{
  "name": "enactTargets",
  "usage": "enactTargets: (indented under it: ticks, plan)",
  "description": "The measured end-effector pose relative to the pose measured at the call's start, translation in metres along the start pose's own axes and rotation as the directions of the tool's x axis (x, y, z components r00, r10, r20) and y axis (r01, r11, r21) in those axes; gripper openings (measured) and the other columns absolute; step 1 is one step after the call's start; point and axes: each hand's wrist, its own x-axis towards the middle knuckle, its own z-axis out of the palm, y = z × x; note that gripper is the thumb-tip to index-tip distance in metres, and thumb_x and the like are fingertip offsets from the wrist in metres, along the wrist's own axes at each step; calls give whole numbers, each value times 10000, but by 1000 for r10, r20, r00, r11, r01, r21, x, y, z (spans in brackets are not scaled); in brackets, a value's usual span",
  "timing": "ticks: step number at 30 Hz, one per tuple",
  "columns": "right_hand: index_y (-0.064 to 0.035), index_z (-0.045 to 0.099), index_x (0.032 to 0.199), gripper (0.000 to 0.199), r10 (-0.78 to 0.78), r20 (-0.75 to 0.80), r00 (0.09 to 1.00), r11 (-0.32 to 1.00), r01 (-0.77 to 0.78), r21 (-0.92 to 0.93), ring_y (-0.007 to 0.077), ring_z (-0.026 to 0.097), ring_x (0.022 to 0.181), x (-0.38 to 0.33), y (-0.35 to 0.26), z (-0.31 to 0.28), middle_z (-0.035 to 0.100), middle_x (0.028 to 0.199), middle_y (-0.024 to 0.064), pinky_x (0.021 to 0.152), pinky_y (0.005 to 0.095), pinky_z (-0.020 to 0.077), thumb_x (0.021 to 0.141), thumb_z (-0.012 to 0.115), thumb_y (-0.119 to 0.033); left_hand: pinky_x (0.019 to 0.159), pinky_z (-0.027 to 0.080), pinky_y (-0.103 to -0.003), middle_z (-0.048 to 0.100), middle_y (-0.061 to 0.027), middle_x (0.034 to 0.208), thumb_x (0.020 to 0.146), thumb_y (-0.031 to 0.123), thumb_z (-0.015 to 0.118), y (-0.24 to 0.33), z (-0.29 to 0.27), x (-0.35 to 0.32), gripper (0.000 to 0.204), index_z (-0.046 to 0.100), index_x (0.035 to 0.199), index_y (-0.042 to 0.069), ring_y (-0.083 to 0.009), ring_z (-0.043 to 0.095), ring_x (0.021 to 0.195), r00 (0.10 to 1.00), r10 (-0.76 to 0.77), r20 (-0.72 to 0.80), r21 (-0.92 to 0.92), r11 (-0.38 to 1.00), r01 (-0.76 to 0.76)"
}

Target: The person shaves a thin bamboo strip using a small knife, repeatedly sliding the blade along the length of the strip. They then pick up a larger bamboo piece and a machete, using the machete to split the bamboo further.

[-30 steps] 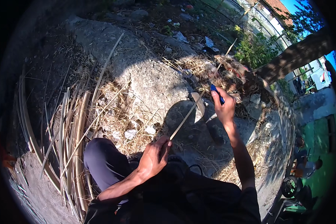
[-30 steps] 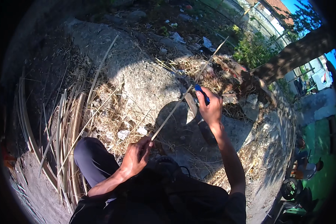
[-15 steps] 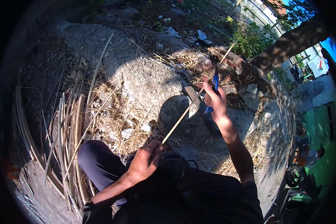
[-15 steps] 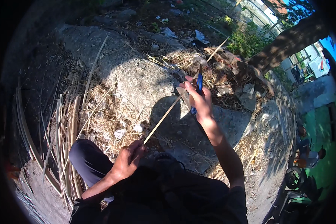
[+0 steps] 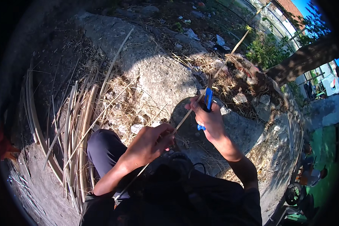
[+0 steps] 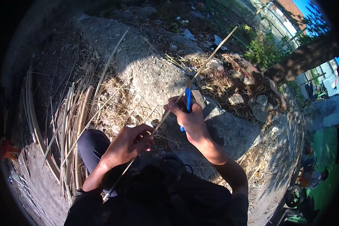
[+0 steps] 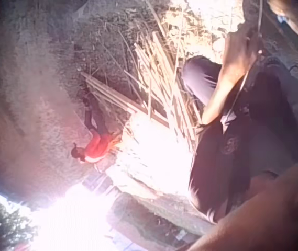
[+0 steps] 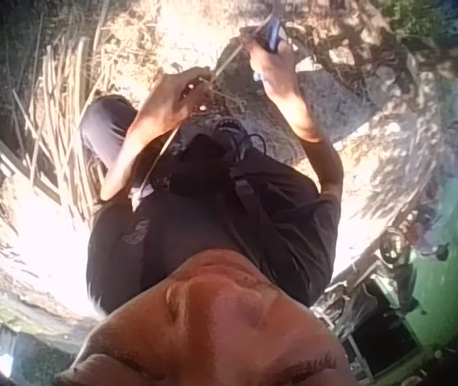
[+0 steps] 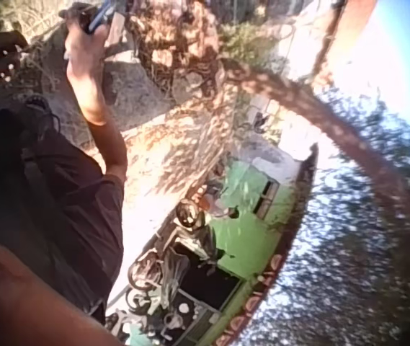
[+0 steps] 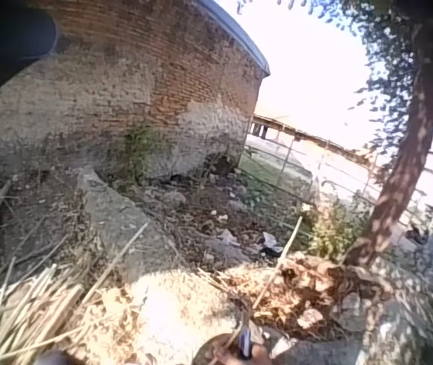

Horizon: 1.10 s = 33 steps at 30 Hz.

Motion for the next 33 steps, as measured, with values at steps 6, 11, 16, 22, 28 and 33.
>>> enactTargets:
  ticks: [6,11,16,22,28,33]
  plan:
    - [-26,635,1298,377,-247,-15,969,922,231,-312,20,449,604,-10,0,-17,714,903,4,528,229,343,1049,629,-309,574,521,-274,650,-40,729,1063,78,548,-29,17,1,147,635,1116,-28,-91,630,609,986,58,-156,-108,991,-76]
    - [-37,611,1159,310,-303,225,926,577,366,-730,292,686,724,-26,12,-22,685,831,139,659,379,531,1033,628,-319,548,462,-264,613,-33,735,1090,121,514,-41,26,6,148,544,1151,-10,-85,564,577,987,15,-157,-242,969,-53]
    - [-54,646,1164,290,-329,290,899,458,421,-783,340,741,772,-26,16,-6,743,932,143,637,403,572,1013,687,-298,580,463,-298,598,-60,671,1071,97,537,-32,32,9,107,505,1078,-5,-118,585,590,965,-27,-260,-257,965,-43]
    - [-48,687,1140,269,-573,343,745,286,573,-768,327,759,791,-14,26,-12,759,952,133,645,367,589,982,731,-262,542,399,-308,568,-42,648,1067,100,560,-47,36,6,118,481,1033,19,-108,503,566,952,-19,-305,-205,978,-46]
    - [-18,678,1178,306,-466,168,869,451,396,-800,230,732,741,-6,12,-16,749,893,115,664,320,545,977,723,-244,558,392,-295,549,-28,661,1088,140,535,-44,30,7,127,506,1064,19,-82,485,593,975,-66,-213,-429,903,-33]
    - [-4,681,1212,337,-286,56,957,847,280,-452,102,683,904,-8,11,-1,755,952,39,776,274,506,983,743,-244,544,370,-271,543,-8,703,1095,150,522,-38,29,7,107,507,1079,45,-71,464,588,986,-74,-150,-427,904,3]
